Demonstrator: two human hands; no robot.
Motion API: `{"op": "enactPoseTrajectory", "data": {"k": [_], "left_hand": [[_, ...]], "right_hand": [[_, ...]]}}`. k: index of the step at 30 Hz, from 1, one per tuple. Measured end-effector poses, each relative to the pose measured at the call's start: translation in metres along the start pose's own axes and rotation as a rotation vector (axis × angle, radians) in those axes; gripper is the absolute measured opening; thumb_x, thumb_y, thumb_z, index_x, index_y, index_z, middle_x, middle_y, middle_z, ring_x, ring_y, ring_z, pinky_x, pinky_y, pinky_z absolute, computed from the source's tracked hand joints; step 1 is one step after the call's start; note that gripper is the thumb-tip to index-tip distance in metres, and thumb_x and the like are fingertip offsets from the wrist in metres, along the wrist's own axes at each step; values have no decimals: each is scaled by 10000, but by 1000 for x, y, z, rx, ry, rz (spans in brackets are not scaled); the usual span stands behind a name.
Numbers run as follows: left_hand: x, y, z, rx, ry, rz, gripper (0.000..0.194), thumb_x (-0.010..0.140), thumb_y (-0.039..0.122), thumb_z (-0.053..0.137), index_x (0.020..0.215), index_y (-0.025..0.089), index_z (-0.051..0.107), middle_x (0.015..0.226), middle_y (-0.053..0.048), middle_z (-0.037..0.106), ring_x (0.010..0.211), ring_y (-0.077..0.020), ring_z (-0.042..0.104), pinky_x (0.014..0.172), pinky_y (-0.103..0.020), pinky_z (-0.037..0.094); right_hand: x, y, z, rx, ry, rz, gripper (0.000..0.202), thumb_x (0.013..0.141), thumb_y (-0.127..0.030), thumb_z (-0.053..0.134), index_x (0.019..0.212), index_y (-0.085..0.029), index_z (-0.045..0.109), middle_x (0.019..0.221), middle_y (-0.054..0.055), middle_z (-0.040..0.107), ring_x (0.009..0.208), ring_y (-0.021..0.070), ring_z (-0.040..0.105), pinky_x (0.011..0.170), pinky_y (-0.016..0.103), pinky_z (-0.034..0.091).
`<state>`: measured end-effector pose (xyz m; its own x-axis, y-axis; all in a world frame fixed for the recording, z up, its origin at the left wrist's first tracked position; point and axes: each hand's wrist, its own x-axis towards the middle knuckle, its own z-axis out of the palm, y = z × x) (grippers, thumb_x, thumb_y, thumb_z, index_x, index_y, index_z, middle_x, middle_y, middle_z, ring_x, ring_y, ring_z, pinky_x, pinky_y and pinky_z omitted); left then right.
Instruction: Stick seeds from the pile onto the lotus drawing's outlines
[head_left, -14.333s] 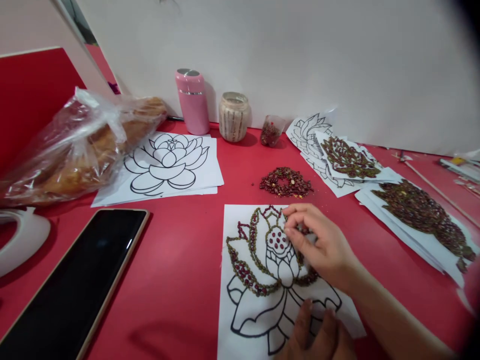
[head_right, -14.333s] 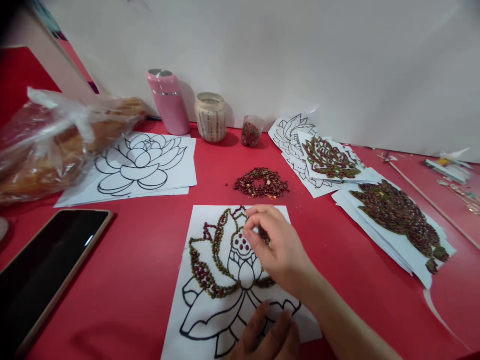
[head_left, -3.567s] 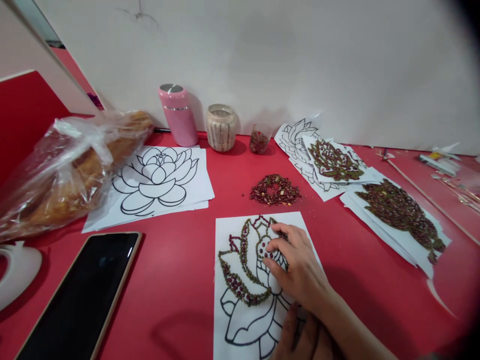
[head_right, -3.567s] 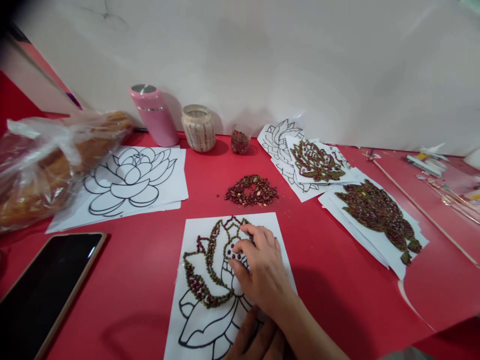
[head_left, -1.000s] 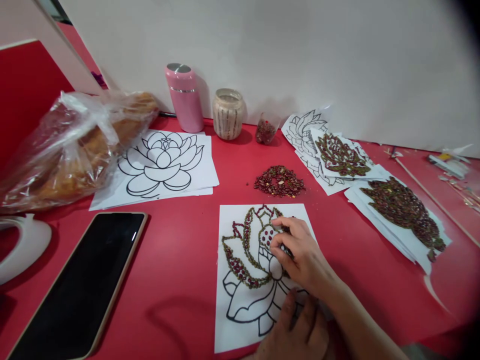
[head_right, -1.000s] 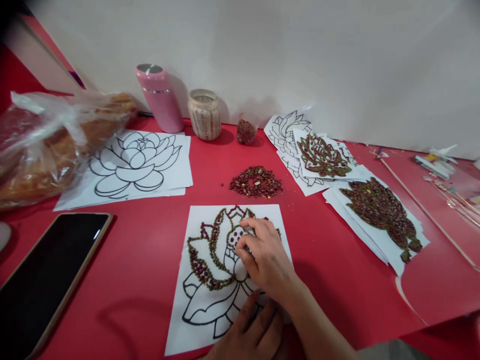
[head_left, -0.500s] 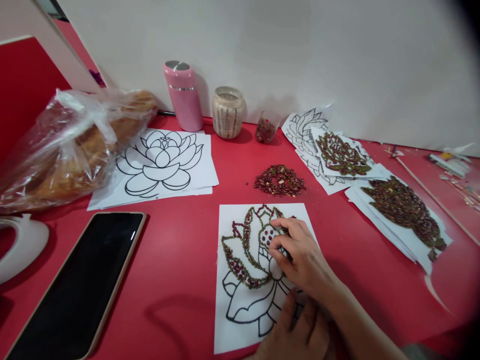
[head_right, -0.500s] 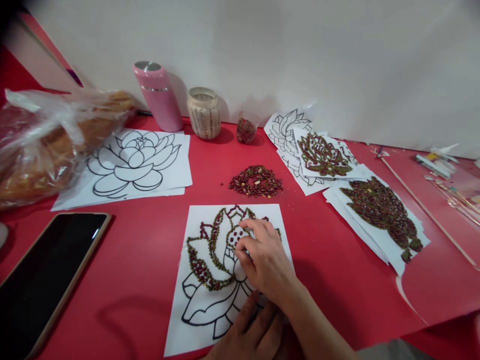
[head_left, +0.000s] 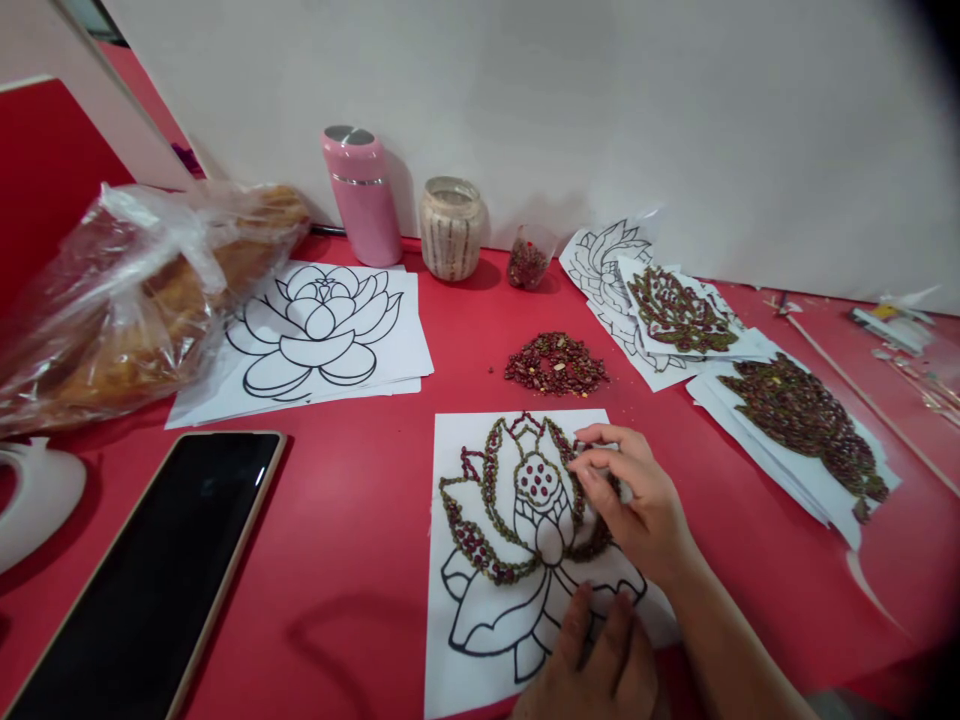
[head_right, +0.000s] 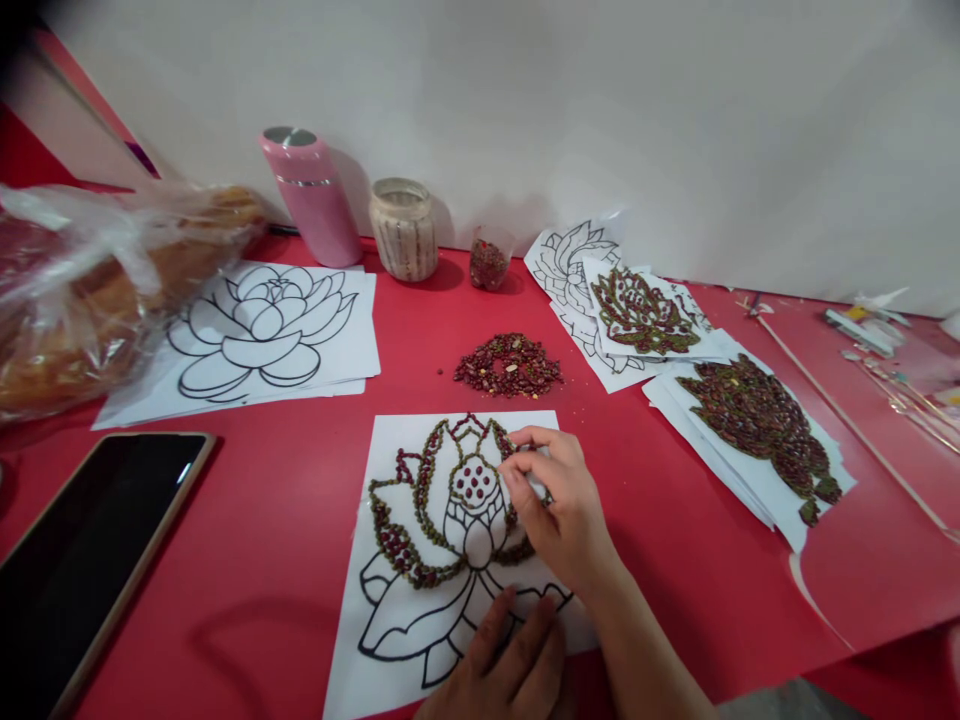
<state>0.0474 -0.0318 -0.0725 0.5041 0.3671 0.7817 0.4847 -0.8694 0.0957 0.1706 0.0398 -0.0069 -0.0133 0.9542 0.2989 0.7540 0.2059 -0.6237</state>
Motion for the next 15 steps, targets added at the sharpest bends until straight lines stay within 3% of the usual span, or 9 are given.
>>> {"op": "enactPoseTrajectory", "data": {"k": [3, 9, 12, 15], "left_hand": [[4, -2, -1, -6, 19, -21, 278, 842, 107, 383, 740, 180, 631, 814, 27, 628, 904, -137, 581, 933, -359, 376], [7, 2, 2, -21, 67, -64, 265, 854, 124, 419, 690, 183, 619, 752, 37, 633, 856, -126, 600, 964, -359, 349], [6, 5, 7, -24, 119, -120, 305, 870, 116, 384, 684, 164, 621, 741, 25, 630, 862, -117, 598, 978, -346, 344], [6, 4, 9, 0, 114, -52, 253, 836, 87, 431, 682, 160, 618, 724, 27, 615, 870, -120, 593, 1000, -375, 322]], "right_hand": [[5, 6, -5, -11, 74, 76, 122, 826, -251, 479, 874, -229, 589, 1041, 74, 538, 1006, 212, 502, 848, 361, 413], [39, 38, -17, -79, 58, 174, 226, 839, -294, 448, 1032, -206, 528, 962, 58, 604, 806, 157, 574, 693, 273, 468], [62, 57, -16, -176, 59, 152, 208, 824, -276, 443, 975, -180, 550, 870, 56, 608, 737, 149, 571, 674, 270, 464], [80, 66, -12, -264, 42, 135, 170, 787, -259, 475, 886, -183, 591, 827, 50, 582, 701, 152, 549, 638, 270, 438]]}}
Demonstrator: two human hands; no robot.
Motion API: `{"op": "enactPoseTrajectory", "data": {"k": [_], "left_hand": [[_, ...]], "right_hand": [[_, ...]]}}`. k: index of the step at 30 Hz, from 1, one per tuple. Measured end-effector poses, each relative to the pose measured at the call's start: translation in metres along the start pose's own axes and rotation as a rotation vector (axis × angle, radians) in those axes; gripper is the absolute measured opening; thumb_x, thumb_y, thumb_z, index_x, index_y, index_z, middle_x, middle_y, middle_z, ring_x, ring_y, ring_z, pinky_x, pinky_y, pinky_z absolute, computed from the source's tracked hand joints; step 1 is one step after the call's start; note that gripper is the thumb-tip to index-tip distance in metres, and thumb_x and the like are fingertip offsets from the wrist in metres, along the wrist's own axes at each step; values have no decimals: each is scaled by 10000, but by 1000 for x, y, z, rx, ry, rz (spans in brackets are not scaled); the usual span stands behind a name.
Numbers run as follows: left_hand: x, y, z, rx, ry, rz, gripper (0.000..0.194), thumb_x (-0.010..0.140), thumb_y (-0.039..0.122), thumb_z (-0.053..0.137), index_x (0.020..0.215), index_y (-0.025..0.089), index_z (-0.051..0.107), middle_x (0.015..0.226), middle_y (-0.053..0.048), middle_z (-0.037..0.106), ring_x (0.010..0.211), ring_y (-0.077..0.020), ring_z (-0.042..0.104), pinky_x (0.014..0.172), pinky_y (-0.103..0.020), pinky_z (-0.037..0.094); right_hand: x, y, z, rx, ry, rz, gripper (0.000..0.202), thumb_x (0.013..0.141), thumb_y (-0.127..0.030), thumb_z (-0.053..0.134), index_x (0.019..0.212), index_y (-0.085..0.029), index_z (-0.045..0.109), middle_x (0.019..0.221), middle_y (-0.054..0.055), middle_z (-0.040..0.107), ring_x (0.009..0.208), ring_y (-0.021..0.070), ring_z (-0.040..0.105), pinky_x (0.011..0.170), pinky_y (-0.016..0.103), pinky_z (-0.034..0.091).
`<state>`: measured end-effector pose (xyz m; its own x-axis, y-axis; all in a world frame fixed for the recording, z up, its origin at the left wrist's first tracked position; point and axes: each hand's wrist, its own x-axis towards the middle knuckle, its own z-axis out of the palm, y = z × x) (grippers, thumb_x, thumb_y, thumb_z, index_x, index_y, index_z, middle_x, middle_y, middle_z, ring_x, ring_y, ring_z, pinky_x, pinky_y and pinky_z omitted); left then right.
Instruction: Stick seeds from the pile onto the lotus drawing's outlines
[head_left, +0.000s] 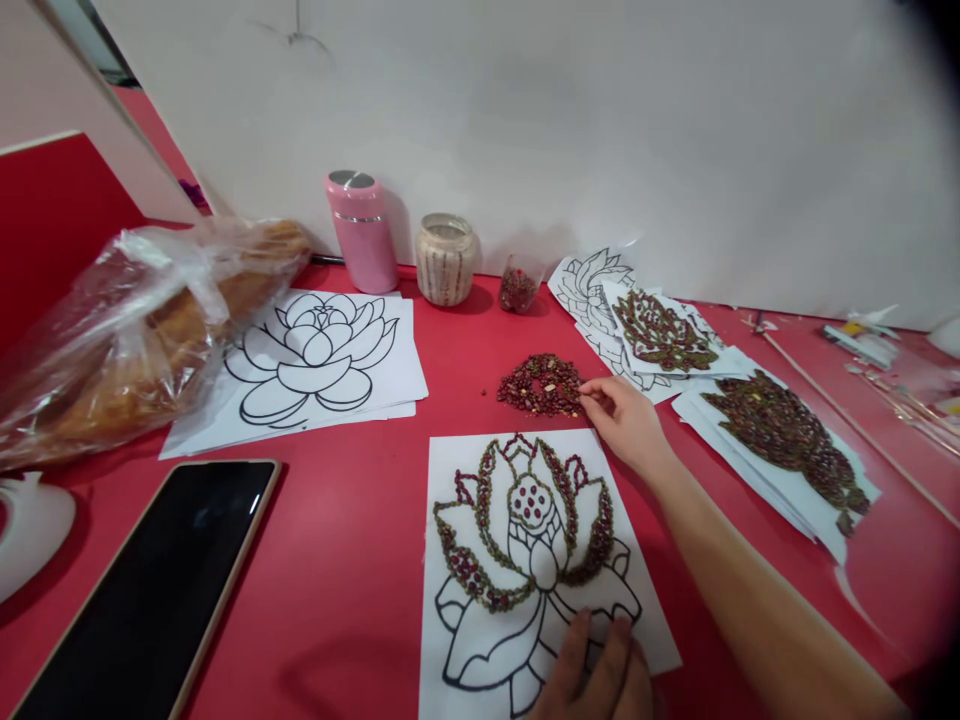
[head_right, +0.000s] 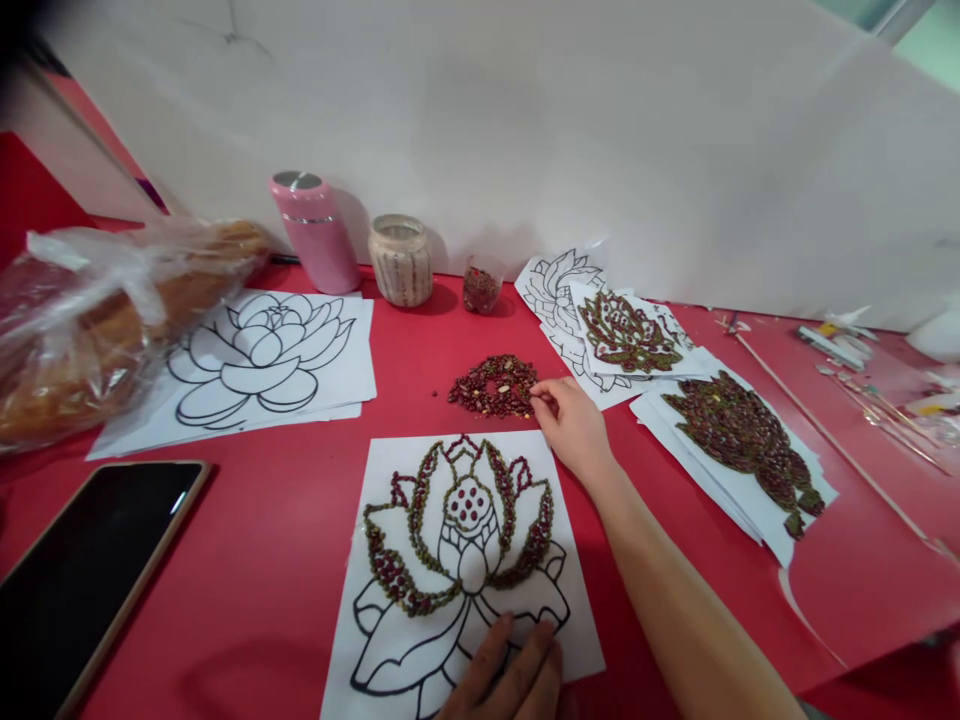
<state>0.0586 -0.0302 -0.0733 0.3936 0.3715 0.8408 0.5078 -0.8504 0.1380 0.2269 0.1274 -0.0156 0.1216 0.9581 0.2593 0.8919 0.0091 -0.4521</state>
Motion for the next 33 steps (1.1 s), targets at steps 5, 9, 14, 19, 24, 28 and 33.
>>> {"op": "enactPoseTrajectory", "data": {"k": [5, 9, 14, 19, 24, 28, 33], "left_hand": [[-3, 5, 5, 36, 19, -51, 178, 786, 126, 489, 669, 160, 619, 724, 13, 602, 893, -146, 570, 995, -415, 317], [-3, 10, 7, 64, 35, -117, 154, 755, 143, 513, 637, 162, 610, 680, -2, 598, 877, -164, 566, 965, -403, 340], [0, 1, -1, -23, 1, -46, 162, 780, 143, 513, 642, 185, 586, 710, 30, 609, 870, -147, 585, 956, -380, 358], [-1, -7, -7, -20, -38, 51, 111, 793, 169, 530, 715, 202, 603, 754, 37, 630, 901, -156, 587, 967, -402, 345], [-4, -3, -8, -7, -142, 41, 61, 773, 198, 566, 734, 203, 612, 818, 34, 640, 946, -161, 564, 940, -393, 368], [-5, -4, -10, -1, -163, 65, 95, 798, 206, 542, 770, 205, 632, 858, 25, 643, 985, -169, 538, 908, -373, 389], [-5, -5, -11, 4, -162, 59, 214, 854, 237, 439, 794, 202, 642, 875, 25, 638, 948, -169, 551, 856, -366, 407]], "right_hand": [[17, -8, 3, -178, -58, -19, 133, 760, -250, 490, 769, -199, 612, 779, 30, 551, 669, 143, 516, 609, 251, 375], [28, -16, 1, -303, -139, -5, 143, 751, -248, 493, 692, -198, 612, 744, 31, 551, 633, 139, 500, 561, 245, 323], [37, -25, 0, -399, -212, 33, 152, 734, -219, 503, 623, -181, 600, 678, 44, 563, 604, 148, 504, 534, 255, 291], [38, -27, 2, -400, -197, 45, 138, 751, -211, 493, 657, -164, 582, 722, 72, 580, 641, 165, 531, 549, 259, 321], [20, -31, -7, -269, -57, -2, 170, 865, -232, 338, 840, -169, 494, 843, 74, 557, 752, 170, 530, 643, 269, 387], [-24, -47, -16, 29, -48, -118, 148, 895, -257, 315, 892, -190, 447, 875, 49, 549, 732, 135, 524, 658, 245, 421], [-79, -63, -11, 199, -262, -320, 96, 860, -190, 412, 824, -199, 501, 1017, 69, 509, 986, 179, 474, 843, 316, 390]]}}
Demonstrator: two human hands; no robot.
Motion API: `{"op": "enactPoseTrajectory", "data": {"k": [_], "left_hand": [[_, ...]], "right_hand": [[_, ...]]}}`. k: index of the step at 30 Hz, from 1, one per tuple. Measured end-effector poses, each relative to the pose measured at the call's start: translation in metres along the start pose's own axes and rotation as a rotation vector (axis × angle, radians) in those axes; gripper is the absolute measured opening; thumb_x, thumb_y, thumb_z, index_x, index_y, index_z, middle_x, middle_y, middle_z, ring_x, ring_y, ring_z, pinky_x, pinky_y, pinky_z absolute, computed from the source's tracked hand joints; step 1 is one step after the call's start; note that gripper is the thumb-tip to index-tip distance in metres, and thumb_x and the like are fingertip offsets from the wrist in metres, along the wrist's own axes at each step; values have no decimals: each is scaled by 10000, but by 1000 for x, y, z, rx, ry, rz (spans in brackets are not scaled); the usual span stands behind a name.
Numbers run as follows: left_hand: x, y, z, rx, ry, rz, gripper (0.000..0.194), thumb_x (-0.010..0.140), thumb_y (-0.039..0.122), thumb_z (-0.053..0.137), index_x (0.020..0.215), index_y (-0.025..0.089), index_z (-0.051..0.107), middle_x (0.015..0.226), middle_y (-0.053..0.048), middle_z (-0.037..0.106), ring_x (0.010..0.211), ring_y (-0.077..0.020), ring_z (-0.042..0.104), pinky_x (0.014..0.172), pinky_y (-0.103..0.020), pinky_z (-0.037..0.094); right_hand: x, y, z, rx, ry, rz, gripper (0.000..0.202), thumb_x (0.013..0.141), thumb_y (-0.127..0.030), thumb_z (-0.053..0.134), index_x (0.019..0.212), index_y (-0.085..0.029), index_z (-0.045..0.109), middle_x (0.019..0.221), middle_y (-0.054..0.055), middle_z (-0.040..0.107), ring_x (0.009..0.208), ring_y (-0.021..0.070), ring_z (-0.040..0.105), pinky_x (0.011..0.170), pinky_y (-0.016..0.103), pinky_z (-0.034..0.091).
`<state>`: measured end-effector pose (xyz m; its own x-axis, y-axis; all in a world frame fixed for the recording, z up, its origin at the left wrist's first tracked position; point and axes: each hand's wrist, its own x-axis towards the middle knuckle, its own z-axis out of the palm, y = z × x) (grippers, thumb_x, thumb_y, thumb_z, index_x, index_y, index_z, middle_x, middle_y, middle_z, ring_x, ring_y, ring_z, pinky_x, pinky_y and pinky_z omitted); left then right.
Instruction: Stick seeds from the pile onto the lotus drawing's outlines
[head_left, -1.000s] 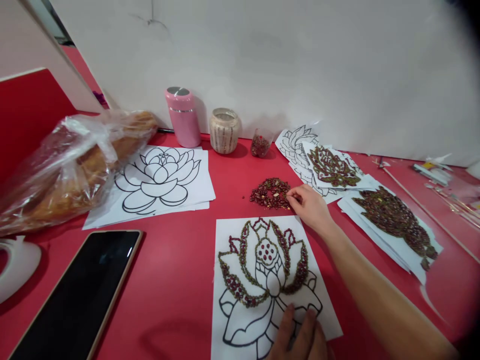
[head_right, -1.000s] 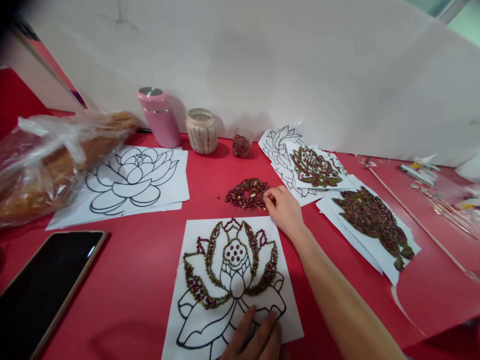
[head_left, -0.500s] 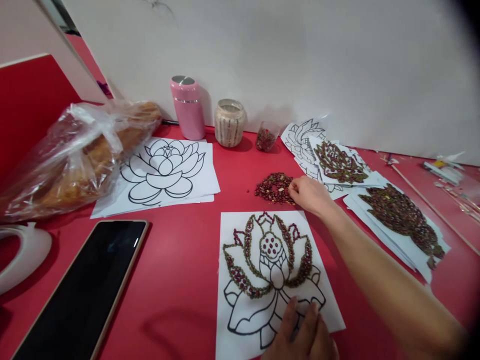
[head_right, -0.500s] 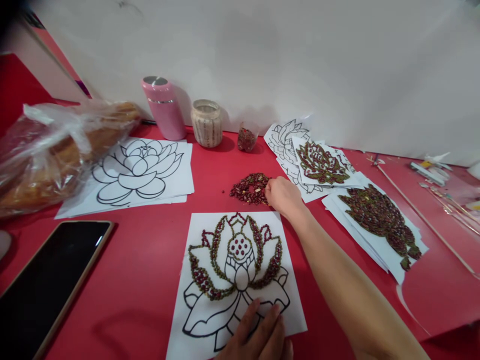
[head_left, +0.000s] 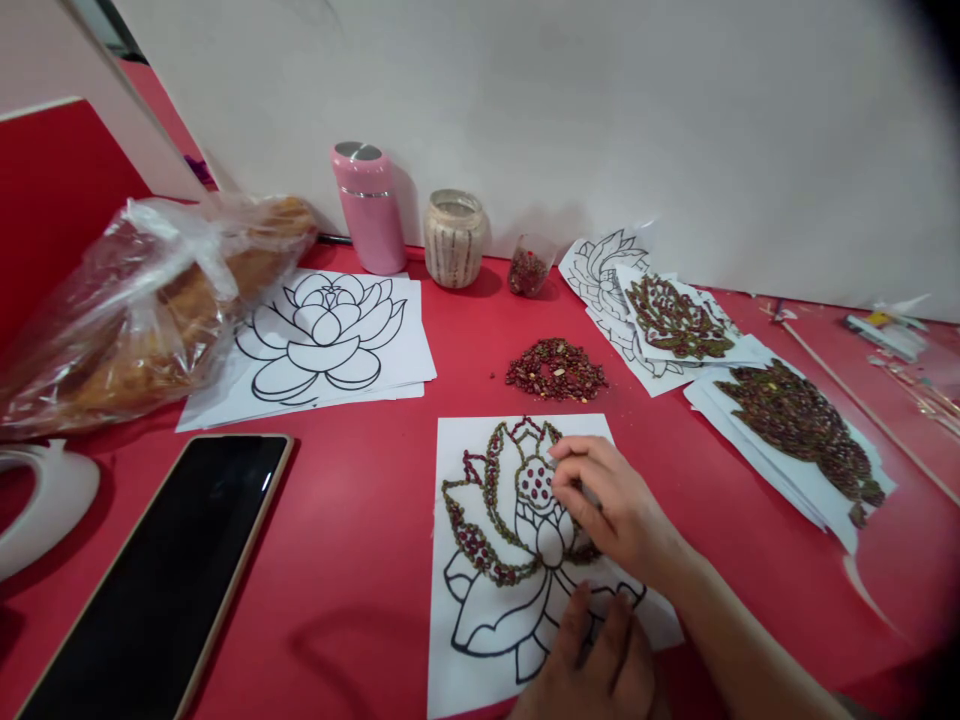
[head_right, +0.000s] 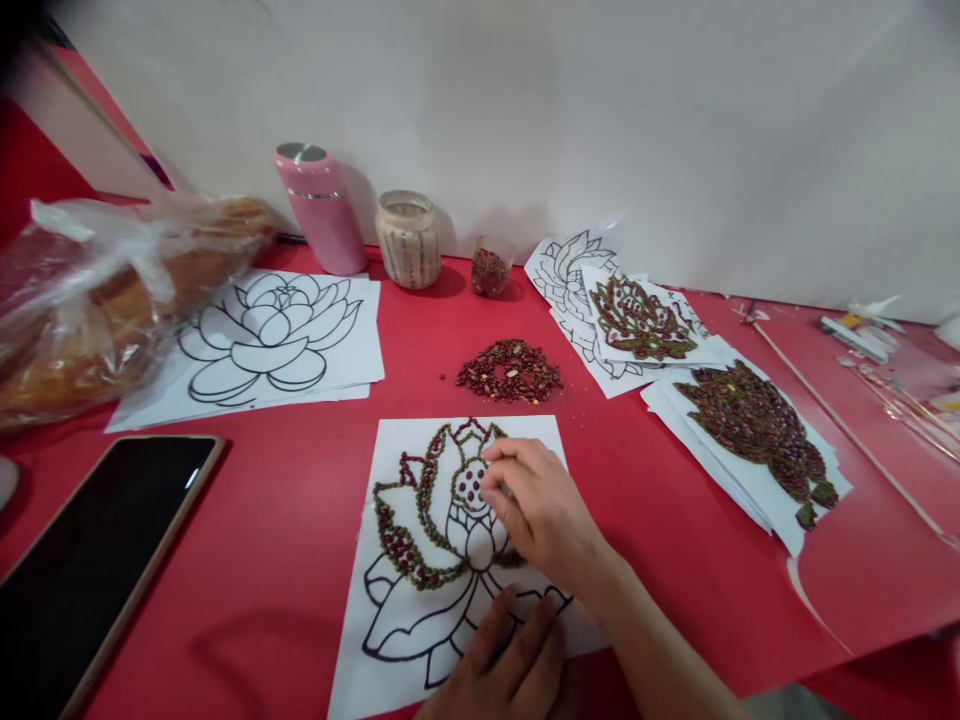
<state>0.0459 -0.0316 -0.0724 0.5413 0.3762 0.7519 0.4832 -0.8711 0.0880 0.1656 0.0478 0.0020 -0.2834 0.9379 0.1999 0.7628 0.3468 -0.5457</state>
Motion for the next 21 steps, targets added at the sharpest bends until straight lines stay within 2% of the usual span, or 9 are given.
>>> {"op": "enactPoseTrajectory", "data": {"k": [3, 9, 17, 21], "left_hand": [[1, 2, 1, -18, 31, -38, 220, 847, 250, 438, 807, 199, 648, 863, 20, 642, 917, -171, 563, 852, -367, 406], [5, 1, 1, -20, 73, -54, 271, 853, 201, 399, 770, 209, 656, 822, 38, 649, 875, -149, 575, 888, -353, 391], [-1, 0, 0, 14, 18, 25, 200, 827, 213, 440, 817, 233, 639, 874, 32, 656, 910, -169, 584, 839, -358, 427], [-1, 2, 1, 1, 37, -19, 229, 835, 188, 416, 795, 221, 639, 851, 36, 649, 908, -158, 580, 853, -355, 418]], "right_hand": [[-10, -4, 9, -61, -42, -35, 97, 845, -165, 427, 825, -194, 517, 1076, 76, 494, 995, 198, 457, 844, 359, 382], [-8, -4, 12, -148, -27, -44, 128, 841, -149, 432, 786, -182, 543, 1094, 75, 504, 1001, 210, 446, 850, 389, 377], [-6, -4, 14, -204, -40, -51, 153, 829, -148, 440, 758, -185, 570, 1099, 74, 522, 999, 209, 465, 857, 397, 387], [-6, -3, 13, -190, -59, -60, 157, 836, -164, 436, 772, -193, 576, 1098, 77, 521, 994, 215, 466, 843, 405, 403]]}}
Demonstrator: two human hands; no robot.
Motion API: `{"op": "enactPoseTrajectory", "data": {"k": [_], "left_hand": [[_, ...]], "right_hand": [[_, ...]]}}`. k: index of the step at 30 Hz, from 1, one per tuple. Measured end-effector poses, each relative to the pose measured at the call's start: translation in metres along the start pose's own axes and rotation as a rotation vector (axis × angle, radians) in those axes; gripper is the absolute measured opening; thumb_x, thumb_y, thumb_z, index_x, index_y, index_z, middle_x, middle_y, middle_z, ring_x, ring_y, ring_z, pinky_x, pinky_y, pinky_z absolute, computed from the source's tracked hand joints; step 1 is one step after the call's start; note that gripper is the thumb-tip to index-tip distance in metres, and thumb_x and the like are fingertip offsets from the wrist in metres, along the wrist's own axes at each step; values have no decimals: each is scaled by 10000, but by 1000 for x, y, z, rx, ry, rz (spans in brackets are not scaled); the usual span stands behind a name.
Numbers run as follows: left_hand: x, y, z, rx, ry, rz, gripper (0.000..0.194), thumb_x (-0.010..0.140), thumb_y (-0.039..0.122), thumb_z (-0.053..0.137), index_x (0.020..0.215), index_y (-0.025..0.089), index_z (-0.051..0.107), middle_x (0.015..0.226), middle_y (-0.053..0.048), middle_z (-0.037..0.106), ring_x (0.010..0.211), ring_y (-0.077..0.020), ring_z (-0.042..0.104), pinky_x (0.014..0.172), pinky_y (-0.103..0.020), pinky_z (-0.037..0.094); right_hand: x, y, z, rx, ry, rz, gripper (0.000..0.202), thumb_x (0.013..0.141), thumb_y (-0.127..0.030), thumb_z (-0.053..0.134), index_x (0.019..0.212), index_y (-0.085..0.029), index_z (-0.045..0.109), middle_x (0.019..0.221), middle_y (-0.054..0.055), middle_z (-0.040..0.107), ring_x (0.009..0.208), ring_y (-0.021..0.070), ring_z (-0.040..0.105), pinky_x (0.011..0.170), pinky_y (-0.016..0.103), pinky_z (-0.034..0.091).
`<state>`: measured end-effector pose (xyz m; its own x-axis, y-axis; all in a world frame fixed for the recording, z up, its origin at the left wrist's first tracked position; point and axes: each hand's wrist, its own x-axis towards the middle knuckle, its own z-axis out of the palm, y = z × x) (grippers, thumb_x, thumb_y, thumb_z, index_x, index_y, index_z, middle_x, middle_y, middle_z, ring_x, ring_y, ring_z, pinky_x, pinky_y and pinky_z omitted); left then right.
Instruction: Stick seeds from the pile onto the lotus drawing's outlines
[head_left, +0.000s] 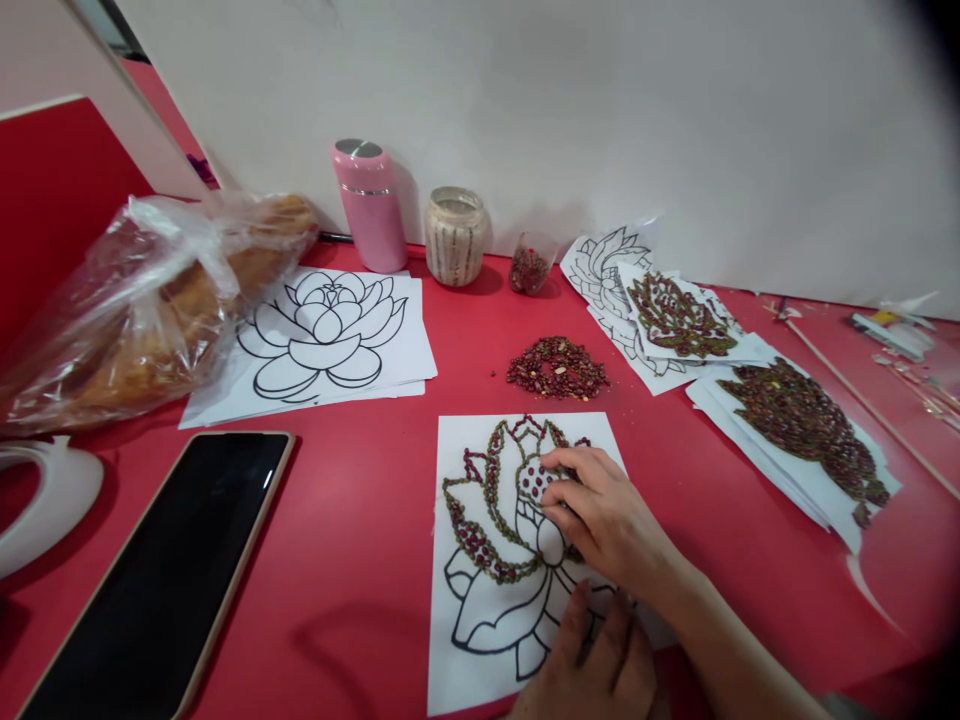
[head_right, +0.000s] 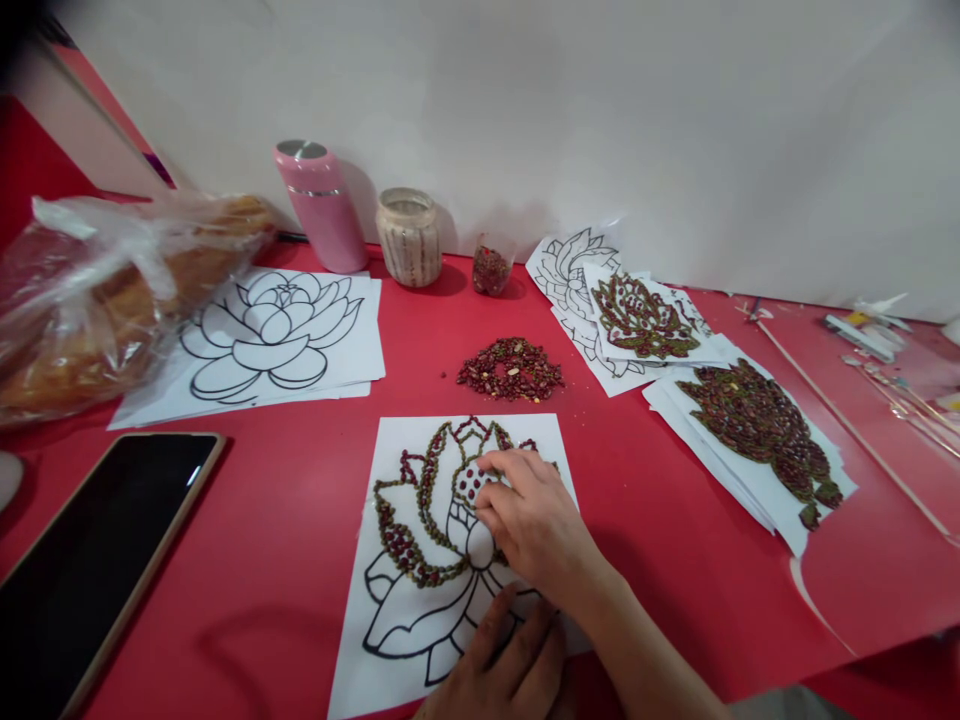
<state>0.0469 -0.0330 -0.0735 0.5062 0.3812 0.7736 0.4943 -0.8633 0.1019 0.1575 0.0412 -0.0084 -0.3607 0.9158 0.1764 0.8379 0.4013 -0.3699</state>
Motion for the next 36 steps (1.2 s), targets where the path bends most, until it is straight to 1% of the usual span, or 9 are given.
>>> {"op": "enactPoseTrajectory", "data": {"k": [6, 11, 18, 22, 25, 28, 30, 33, 36], "left_hand": [[2, 0, 2, 6, 15, 8, 230, 838, 195, 413, 762, 224, 628, 837, 26, 650, 895, -163, 592, 843, -361, 422], [4, 0, 3, -6, 68, -30, 291, 862, 183, 370, 735, 192, 631, 816, 19, 638, 884, -146, 593, 904, -363, 391], [5, -4, -3, -10, -14, 88, 81, 794, 197, 525, 752, 214, 593, 862, 34, 639, 945, -165, 580, 905, -387, 394], [15, -1, -11, -86, 84, 45, 61, 804, 232, 546, 818, 231, 606, 858, 50, 636, 961, -141, 574, 897, -333, 421], [26, -12, -29, -61, 107, -1, 91, 823, 257, 534, 871, 225, 606, 889, 37, 638, 942, -130, 579, 885, -295, 431], [33, -41, -62, -5, -97, -37, 239, 842, 292, 479, 1037, 185, 567, 1030, -46, 614, 1048, -199, 534, 884, -328, 435], [33, -68, -88, 44, -197, -213, 324, 854, 287, 416, 1129, 147, 516, 1161, -124, 540, 1119, -246, 479, 889, -382, 429], [21, -107, -122, 278, -269, -463, 401, 833, 305, 442, 1197, 137, 453, 1217, -167, 479, 1136, -297, 450, 922, -474, 374], [1, -137, -144, 517, -382, -699, 520, 835, 378, 420, 1277, 113, 355, 1315, -185, 378, 1194, -325, 380, 971, -503, 290]], "right_hand": [[-5, 8, -3, 109, 34, 12, 105, 823, -181, 489, 874, -206, 577, 1096, 84, 500, 1028, 217, 449, 854, 389, 420], [-9, 17, -7, 178, 154, 97, 114, 824, -186, 491, 912, -207, 560, 1097, 92, 480, 1052, 207, 455, 855, 359, 421], [-8, 27, -1, 224, 283, 224, 100, 820, -236, 496, 870, -210, 579, 1033, 80, 518, 989, 198, 512, 814, 331, 443], [-7, 31, 0, 261, 380, 264, 118, 823, -251, 481, 879, -209, 576, 1007, 80, 529, 949, 196, 534, 779, 323, 456], [-8, 33, 1, 252, 435, 266, 121, 823, -257, 477, 881, -211, 573, 999, 83, 534, 950, 199, 535, 756, 324, 461], [-10, 34, 0, 238, 473, 284, 127, 820, -265, 481, 895, -213, 569, 1011, 89, 540, 951, 205, 536, 731, 324, 464], [-10, 35, -3, 237, 492, 299, 137, 820, -269, 480, 909, -209, 566, 1014, 88, 545, 939, 200, 541, 729, 320, 463], [-6, 40, -10, 210, 488, 332, 166, 828, -279, 466, 951, -201, 547, 1013, 78, 562, 901, 179, 556, 735, 303, 465], [7, 54, -18, 122, 440, 355, 197, 842, -287, 433, 978, -189, 538, 979, 71, 590, 848, 167, 565, 727, 296, 464]]}}
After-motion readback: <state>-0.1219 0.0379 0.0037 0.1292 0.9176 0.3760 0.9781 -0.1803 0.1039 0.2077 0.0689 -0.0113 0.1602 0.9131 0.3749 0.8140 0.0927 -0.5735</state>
